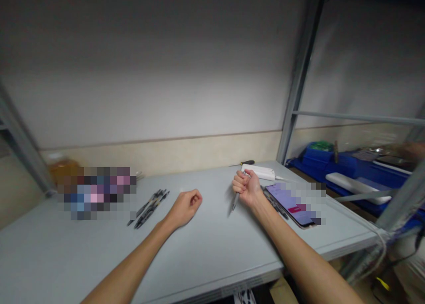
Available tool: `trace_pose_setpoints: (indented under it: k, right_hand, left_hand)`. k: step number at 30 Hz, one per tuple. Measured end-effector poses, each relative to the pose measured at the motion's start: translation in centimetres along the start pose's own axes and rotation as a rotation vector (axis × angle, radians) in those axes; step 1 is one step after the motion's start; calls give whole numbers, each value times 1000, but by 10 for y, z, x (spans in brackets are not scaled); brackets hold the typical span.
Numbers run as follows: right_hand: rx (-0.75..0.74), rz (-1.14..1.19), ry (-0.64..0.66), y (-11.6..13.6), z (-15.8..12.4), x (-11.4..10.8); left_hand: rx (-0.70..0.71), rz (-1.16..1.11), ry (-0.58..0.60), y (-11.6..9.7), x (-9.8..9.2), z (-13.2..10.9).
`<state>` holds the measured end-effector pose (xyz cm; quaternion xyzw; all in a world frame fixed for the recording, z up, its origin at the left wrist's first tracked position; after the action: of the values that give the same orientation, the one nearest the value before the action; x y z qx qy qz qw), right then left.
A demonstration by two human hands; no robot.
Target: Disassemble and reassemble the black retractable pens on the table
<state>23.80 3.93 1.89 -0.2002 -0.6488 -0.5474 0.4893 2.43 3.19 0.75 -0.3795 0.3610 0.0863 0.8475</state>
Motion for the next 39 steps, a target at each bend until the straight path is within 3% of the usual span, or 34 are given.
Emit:
trace_pose_setpoints:
  k: [10,14,18,23,27,33,39]
  right_hand:
    - [16,-59,-53,-2,0,4]
    - [32,-218,-189,-8,5,7]
    - [-33,-647,-432,-14,6,8]
    - [-243,-1694,-692,-15,1,10]
    - [-197,-2282,-778,-16,-4,7]
    - [-121,-2510,-1018,0,-15,1]
    - [-4,-2521,-1027,3,-17,-7]
  left_hand:
    - [-2,4,5,0,0,0]
    - [1,2,7,-2,-1,0]
    - [10,3,5,-1,0,0]
    - [9,5,17,1,1,0]
    - [8,4,20,-1,0,-1]
    - [7,9,20,-1,0,-1]
    - [15,37,22,-1,-1,-1]
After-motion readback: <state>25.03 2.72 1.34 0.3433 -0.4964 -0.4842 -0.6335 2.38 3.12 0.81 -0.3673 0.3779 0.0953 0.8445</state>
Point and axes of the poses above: each hand's wrist, its own z-axis towards the middle knuckle, its own x-axis out of the palm, y = z × x, the point moved 3 cm from there along z, towards the middle knuckle, and after that the axes turned 8 degrees about x, right-handed, at the moved point
